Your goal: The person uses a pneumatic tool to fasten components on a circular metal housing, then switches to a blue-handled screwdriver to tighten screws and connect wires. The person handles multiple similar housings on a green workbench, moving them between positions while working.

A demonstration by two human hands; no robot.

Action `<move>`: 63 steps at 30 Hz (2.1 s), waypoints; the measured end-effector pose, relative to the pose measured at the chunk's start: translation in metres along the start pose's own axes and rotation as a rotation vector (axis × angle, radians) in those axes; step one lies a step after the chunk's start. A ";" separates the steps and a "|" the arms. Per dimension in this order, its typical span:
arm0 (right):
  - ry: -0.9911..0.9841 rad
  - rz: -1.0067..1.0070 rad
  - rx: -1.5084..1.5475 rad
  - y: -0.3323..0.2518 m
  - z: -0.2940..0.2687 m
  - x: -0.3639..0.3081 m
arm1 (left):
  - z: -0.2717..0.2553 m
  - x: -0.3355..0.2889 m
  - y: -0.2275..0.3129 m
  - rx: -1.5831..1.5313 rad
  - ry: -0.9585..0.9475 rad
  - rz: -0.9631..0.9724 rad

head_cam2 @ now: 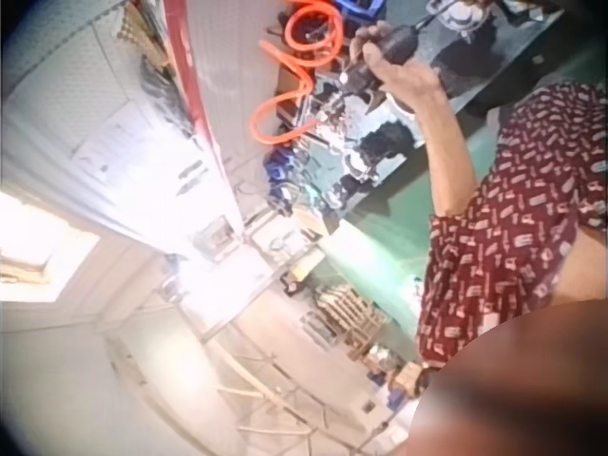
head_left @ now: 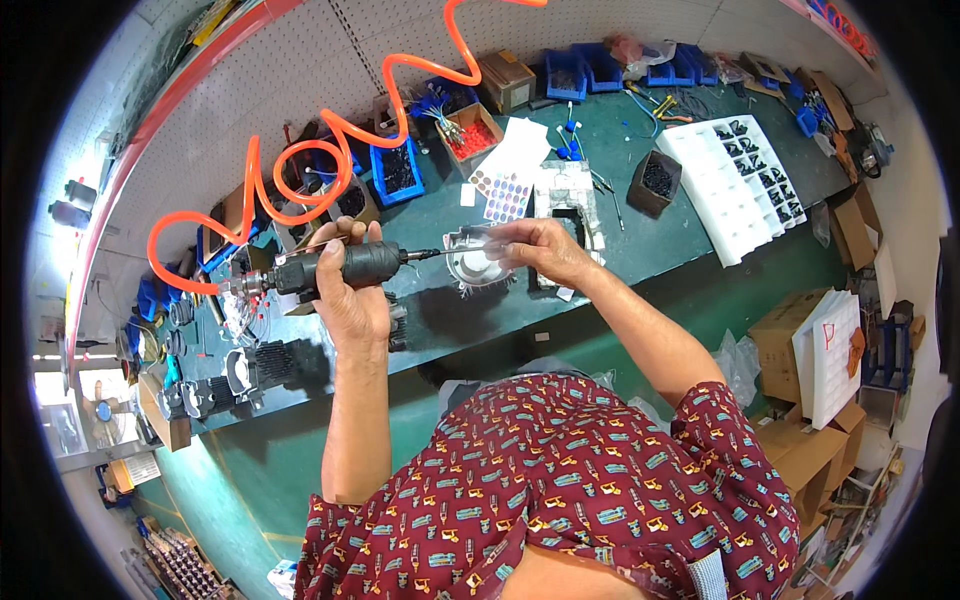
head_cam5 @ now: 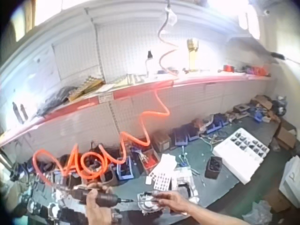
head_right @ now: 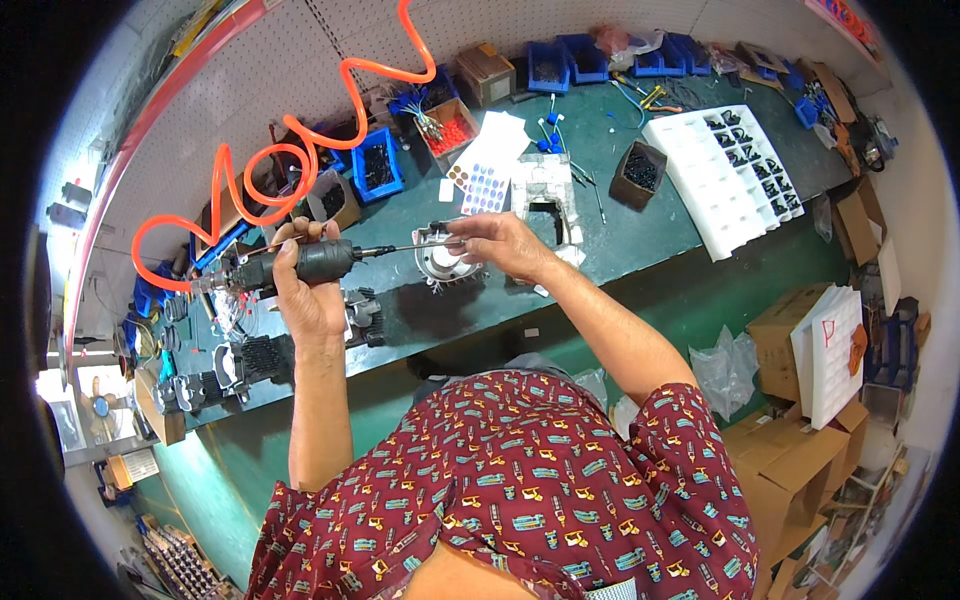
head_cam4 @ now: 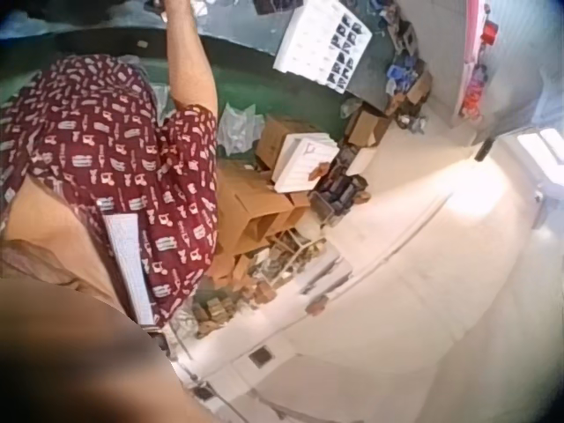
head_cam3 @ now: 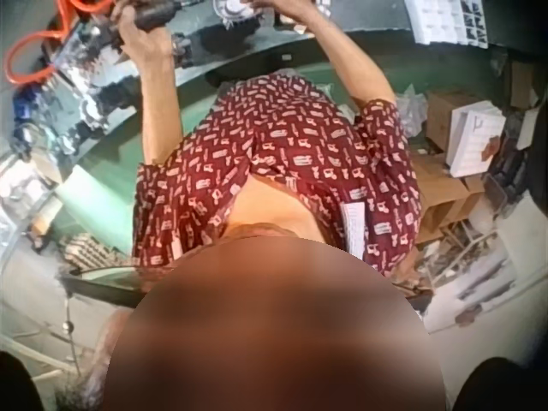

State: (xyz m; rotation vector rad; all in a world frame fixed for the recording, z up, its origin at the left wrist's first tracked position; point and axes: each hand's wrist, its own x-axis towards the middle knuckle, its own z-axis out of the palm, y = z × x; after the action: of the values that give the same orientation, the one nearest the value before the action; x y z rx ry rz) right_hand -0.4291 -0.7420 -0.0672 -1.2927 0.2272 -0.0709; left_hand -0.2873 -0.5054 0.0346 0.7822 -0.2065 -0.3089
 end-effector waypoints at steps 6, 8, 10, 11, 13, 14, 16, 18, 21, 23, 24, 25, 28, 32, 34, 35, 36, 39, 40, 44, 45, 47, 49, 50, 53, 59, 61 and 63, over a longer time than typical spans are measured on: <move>-0.094 -0.230 -0.851 0.006 -0.009 0.022 | -0.002 -0.001 -0.012 0.147 -0.054 0.008; -0.137 -0.180 -1.072 0.004 -0.007 0.028 | -0.001 -0.006 -0.023 0.183 -0.028 0.029; -0.156 -0.187 -1.191 0.004 -0.005 0.031 | -0.003 -0.010 -0.033 0.190 -0.025 0.031; -0.189 -0.132 -1.224 0.003 -0.005 0.035 | -0.003 -0.011 -0.038 0.204 -0.020 0.037; -0.223 -0.006 -1.252 -0.001 0.001 0.041 | -0.007 -0.012 -0.050 0.206 -0.031 0.083; -0.254 0.029 -1.276 -0.004 0.002 0.044 | -0.008 -0.013 -0.054 0.208 -0.037 0.106; -0.318 0.102 -1.327 -0.013 0.006 0.047 | -0.008 -0.017 -0.058 0.194 -0.029 0.102; -0.390 0.153 -1.370 -0.019 0.008 0.050 | -0.009 -0.019 -0.062 0.211 -0.010 0.101; -0.385 0.134 -1.340 -0.017 0.005 0.057 | -0.013 -0.019 -0.068 0.233 -0.034 0.114; -0.309 0.066 -1.249 -0.011 -0.002 0.058 | -0.018 -0.019 -0.074 0.233 -0.047 0.108; -0.156 0.015 -1.075 -0.008 -0.005 0.057 | -0.020 -0.020 -0.075 0.225 -0.031 0.109; -0.008 -0.035 -0.897 -0.005 -0.010 0.055 | -0.021 -0.020 -0.076 0.217 -0.015 0.109; 0.334 -0.249 -0.653 0.031 -0.030 0.045 | -0.022 -0.019 -0.079 0.202 -0.008 0.104; 0.321 -0.097 -0.508 0.053 -0.015 0.029 | -0.018 -0.018 -0.074 0.219 -0.021 0.105; 0.312 -0.206 -0.496 0.071 -0.014 0.033 | -0.012 -0.019 -0.073 0.278 -0.047 0.087; 0.319 -0.189 -0.495 0.077 -0.017 0.034 | -0.010 -0.019 -0.073 0.309 -0.056 0.080; 0.321 -0.172 -0.495 0.078 -0.017 0.036 | -0.006 -0.020 -0.071 0.331 -0.078 0.083; 0.349 -0.183 -0.470 0.084 -0.013 0.041 | 0.012 -0.020 -0.072 0.391 -0.158 0.082; 0.359 -0.195 -0.459 0.085 -0.010 0.042 | 0.019 -0.019 -0.074 0.441 -0.193 0.056; 0.374 -0.220 -0.427 0.097 -0.013 0.045 | 0.055 -0.012 -0.076 0.553 -0.461 -0.131; 0.359 -0.242 -0.406 0.099 -0.013 0.048 | 0.064 -0.009 -0.078 0.601 -0.527 -0.078; 0.354 -0.271 -0.530 0.103 -0.018 0.050 | 0.065 -0.004 -0.085 0.663 -0.616 -0.074; 0.328 -0.292 -0.533 0.100 -0.016 0.050 | 0.066 -0.003 -0.087 0.720 -0.640 -0.064; 0.279 -0.253 -0.523 0.097 -0.019 0.048 | 0.066 -0.003 -0.090 0.718 -0.637 -0.065; 0.253 -0.332 -0.383 0.058 0.004 0.036 | 0.056 -0.005 -0.096 0.714 -0.604 -0.081; 0.243 -0.358 -0.388 0.069 -0.002 0.038 | 0.060 -0.011 -0.105 0.702 -0.571 -0.119; 0.292 -0.400 -0.488 0.071 -0.003 0.041 | 0.058 -0.009 -0.106 0.706 -0.564 -0.133; 0.275 -0.397 -0.501 0.070 -0.005 0.039 | 0.056 -0.009 -0.107 0.719 -0.571 -0.124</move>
State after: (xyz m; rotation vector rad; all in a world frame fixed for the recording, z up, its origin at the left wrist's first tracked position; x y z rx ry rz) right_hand -0.3969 -0.7348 -0.1406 -1.8154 0.2270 -0.5619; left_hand -0.3332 -0.6105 -0.0046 1.4083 -0.8399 -0.5868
